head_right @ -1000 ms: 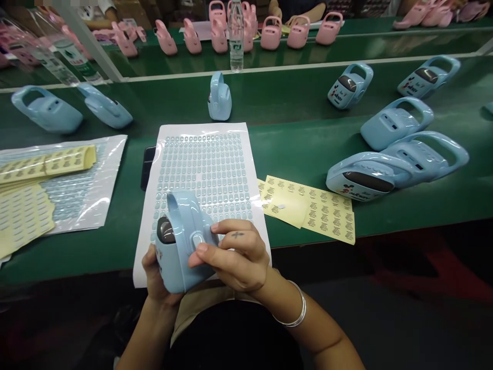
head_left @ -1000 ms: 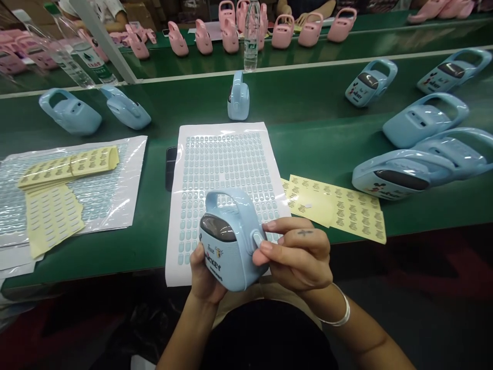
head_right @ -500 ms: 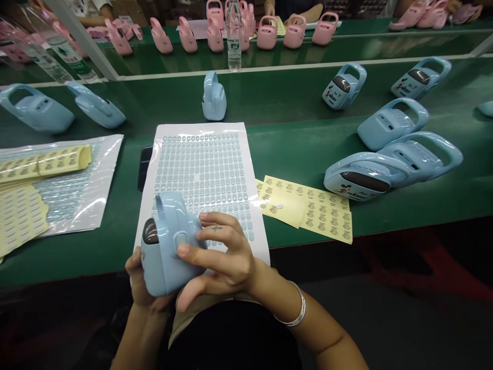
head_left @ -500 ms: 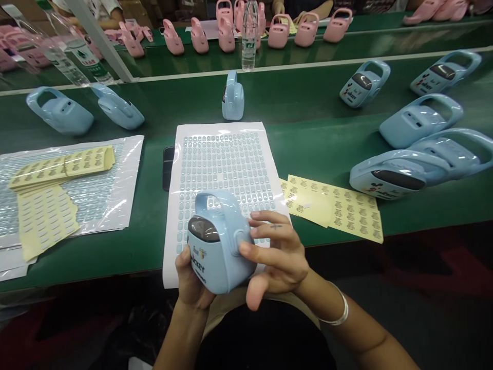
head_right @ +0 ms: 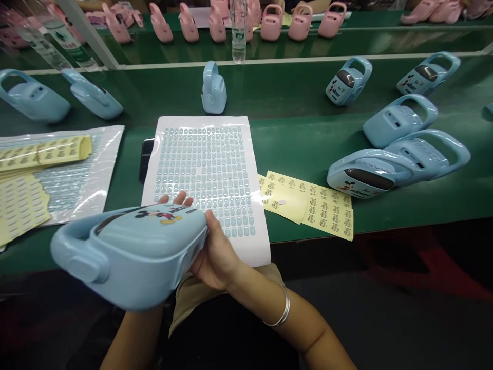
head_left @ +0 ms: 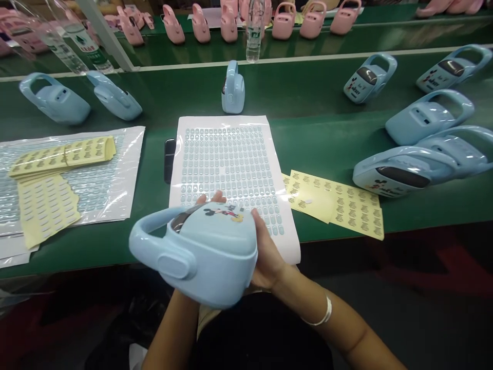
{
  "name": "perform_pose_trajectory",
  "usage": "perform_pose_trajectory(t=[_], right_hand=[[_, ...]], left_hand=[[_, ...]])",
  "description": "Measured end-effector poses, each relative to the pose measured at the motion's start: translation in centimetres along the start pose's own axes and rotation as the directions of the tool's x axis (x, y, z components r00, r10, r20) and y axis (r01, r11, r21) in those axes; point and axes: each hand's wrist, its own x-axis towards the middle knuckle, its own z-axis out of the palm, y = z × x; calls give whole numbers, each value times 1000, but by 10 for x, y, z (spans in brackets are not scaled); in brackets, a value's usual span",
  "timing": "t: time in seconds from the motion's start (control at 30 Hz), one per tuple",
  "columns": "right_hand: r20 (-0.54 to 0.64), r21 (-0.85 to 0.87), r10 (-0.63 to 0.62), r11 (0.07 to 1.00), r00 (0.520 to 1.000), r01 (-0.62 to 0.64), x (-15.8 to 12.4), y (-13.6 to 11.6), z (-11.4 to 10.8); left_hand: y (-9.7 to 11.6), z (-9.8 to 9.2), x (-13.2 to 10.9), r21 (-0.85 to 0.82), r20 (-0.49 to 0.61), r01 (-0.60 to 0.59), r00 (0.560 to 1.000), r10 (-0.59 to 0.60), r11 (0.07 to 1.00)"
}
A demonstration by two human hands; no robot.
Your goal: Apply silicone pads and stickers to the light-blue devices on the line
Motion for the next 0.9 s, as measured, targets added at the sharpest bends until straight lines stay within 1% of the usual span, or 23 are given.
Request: perform_pose_trajectory(t=[0.07, 0.1, 0.13, 0.17, 0.2, 0.23, 0.3, 0.33, 0.37, 0.43, 0.47, 0.5, 0.53, 0.57, 0.6, 0.63, 0.67, 0.7, 0.73, 0.77, 0.8, 0.83, 0.9], right_hand=[[-8, -115, 11, 993, 1000, -12, -1, 5, -3], [-38, -217, -35, 976, 999, 26, -2, 8, -7], [-57, -344, -118, 934, 991, 92, -4, 12, -13], [-38, -479, -222, 860, 974, 177, -6, 17, -19], [28, -600, -322, 752, 946, 274, -8, 22, -25], [130, -691, -398, 621, 908, 371, -10, 28, -30], [339, -775, -442, 369, 831, 513, -14, 40, -35], [399, -791, -439, 279, 805, 544, -15, 46, -35], [425, -807, -440, 212, 791, 552, -16, 51, -34], [429, -829, -468, 136, 773, 543, -15, 56, -30], [424, -832, -483, 127, 766, 540, -14, 56, -29], [412, -828, -496, 146, 765, 541, -11, 54, -29], [383, -819, -511, 198, 769, 539, -9, 50, -30], [328, -804, -535, 275, 779, 527, -6, 43, -33], [247, -782, -566, 363, 786, 507, -4, 35, -36], [143, -756, -613, 439, 777, 486, -2, 25, -40], [41, -730, -673, 485, 739, 482, -1, 15, -43], [-33, -711, -741, 489, 671, 505, -1, 5, -44], [-66, -704, -805, 457, 590, 543, -3, -5, -45], [-55, -700, -857, 399, 513, 592, -5, -13, -44], [-7, -693, -889, 334, 458, 639, -8, -20, -42], [63, -685, -900, 276, 432, 674, -11, -24, -39], [177, -676, -884, 211, 433, 707, -16, -28, -33]], left_hand=[[3, -1, 5, -44, 60, -79, 995, 82, 996], [3, -2, 7, -75, 86, -128, 987, 134, 989], [3, -4, 9, -109, 104, -174, 977, 185, 979], [2, -5, 10, -137, 112, -215, 967, 231, 967], [1, -6, 11, -151, 110, -244, 959, 261, 958], [0, -6, 11, -154, 108, -258, 955, 276, 954], [-1, -7, 12, -143, 110, -258, 955, 274, 956], [-1, -7, 12, -134, 111, -252, 957, 268, 958], [-1, -8, 12, -129, 113, -244, 959, 258, 961], [0, -9, 12, -122, 124, -229, 962, 244, 966], [1, -9, 12, -116, 132, -227, 961, 242, 967], [2, -11, 12, -106, 141, -229, 960, 242, 968], [3, -12, 12, -94, 148, -233, 958, 245, 968], [4, -14, 12, -80, 156, -237, 956, 247, 968], [5, -16, 12, -63, 164, -235, 956, 243, 970], [5, -18, 12, -46, 175, -221, 958, 226, 974], [5, -19, 12, -28, 189, -193, 962, 195, 981], [5, -21, 12, -11, 207, -152, 967, 151, 988], [4, -22, 11, 6, 232, -102, 968, 98, 995], [2, -23, 10, 22, 261, -51, 964, 43, 998], [0, -24, 9, 36, 289, -6, 957, -4, 999], [-2, -24, 7, 50, 315, 33, 948, -47, 998], [-6, -24, 5, 85, 359, 101, 925, -125, 991]])
